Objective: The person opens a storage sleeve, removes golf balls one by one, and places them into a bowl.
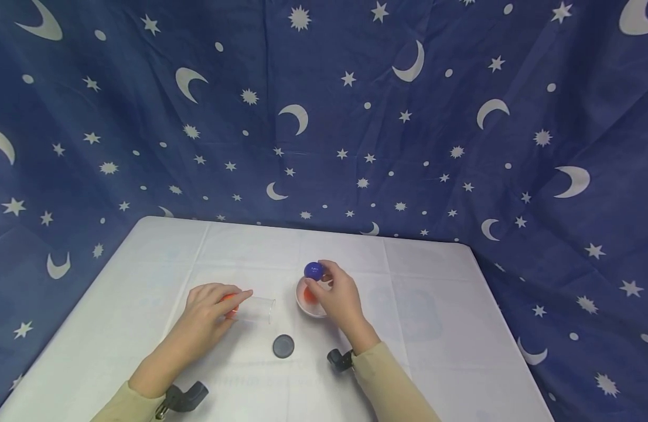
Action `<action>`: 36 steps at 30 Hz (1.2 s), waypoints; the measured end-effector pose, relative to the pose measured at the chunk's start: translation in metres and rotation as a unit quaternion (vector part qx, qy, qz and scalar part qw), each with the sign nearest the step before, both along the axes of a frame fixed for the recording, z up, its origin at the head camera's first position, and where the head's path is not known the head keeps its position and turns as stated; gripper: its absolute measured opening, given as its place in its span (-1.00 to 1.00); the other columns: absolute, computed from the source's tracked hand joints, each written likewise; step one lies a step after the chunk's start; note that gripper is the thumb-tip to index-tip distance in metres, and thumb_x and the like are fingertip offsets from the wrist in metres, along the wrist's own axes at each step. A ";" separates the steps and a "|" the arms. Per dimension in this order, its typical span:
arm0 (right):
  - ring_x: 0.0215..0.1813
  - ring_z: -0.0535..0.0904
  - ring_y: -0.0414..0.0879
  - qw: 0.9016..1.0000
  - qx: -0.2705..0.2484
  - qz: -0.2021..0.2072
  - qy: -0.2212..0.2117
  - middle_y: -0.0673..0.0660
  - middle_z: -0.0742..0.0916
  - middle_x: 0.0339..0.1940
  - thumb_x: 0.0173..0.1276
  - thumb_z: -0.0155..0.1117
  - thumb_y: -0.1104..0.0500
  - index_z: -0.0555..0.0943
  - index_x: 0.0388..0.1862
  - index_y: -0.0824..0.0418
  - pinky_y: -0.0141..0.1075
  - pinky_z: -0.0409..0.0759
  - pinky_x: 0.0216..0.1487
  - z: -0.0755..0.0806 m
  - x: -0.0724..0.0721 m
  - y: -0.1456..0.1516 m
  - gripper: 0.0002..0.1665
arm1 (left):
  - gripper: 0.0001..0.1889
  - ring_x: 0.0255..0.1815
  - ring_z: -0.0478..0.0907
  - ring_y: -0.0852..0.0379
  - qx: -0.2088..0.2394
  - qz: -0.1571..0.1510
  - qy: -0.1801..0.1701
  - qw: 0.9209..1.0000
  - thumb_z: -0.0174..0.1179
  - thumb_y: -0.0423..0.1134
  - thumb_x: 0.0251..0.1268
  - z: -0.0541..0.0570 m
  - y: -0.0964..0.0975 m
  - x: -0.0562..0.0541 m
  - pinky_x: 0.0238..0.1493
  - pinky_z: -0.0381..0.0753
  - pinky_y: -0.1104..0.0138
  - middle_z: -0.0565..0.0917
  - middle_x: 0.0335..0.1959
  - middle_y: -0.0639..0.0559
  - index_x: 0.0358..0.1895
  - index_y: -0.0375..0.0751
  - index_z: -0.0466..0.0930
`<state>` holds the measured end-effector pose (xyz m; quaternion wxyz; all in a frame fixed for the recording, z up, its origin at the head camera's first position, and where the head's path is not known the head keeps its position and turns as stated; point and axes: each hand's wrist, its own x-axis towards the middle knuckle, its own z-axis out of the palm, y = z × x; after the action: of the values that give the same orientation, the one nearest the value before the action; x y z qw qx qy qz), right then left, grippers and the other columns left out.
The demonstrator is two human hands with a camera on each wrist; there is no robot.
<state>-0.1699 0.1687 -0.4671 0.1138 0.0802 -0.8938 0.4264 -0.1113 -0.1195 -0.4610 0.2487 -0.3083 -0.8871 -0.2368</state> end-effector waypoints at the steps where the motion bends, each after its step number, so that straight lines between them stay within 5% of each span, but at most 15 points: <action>1: -0.18 0.59 -0.04 1.000 0.003 -0.002 0.001 0.01 0.67 -0.25 0.20 0.46 0.01 0.55 0.13 0.18 -0.23 0.59 -0.07 -0.001 -0.001 0.000 -0.44 | -0.34 -0.01 0.46 -0.07 -0.002 0.001 -0.005 1.000 0.51 -0.49 -0.24 0.000 0.000 0.000 0.08 0.25 -0.02 0.58 -0.09 0.04 0.10 -0.03 0.64; 9: -0.18 0.57 -0.10 0.998 0.054 -0.032 -0.020 0.04 0.69 -0.21 0.19 0.46 0.02 0.55 0.16 0.18 -0.21 0.59 -0.10 -0.009 -0.007 -0.004 -0.42 | -0.31 0.03 0.45 -0.08 -0.014 0.008 -0.015 1.000 0.51 -0.46 -0.23 -0.001 -0.002 0.001 0.12 0.23 -0.03 0.58 -0.05 0.03 0.14 0.01 0.62; 36: -0.11 0.62 0.00 0.987 0.159 -0.014 -0.032 0.14 0.69 -0.06 0.19 0.45 0.06 0.53 0.20 0.21 -0.13 0.59 -0.05 -0.013 -0.010 -0.009 -0.39 | -0.32 0.03 0.45 -0.06 -0.012 0.009 -0.016 1.000 0.52 -0.43 -0.20 -0.001 -0.003 0.001 0.11 0.22 -0.01 0.57 -0.03 0.04 0.16 0.01 0.62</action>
<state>-0.1798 0.1596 -0.4803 0.0769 0.0707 -0.9544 0.2795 -0.1104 -0.1220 -0.4624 0.2329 -0.2998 -0.8964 -0.2289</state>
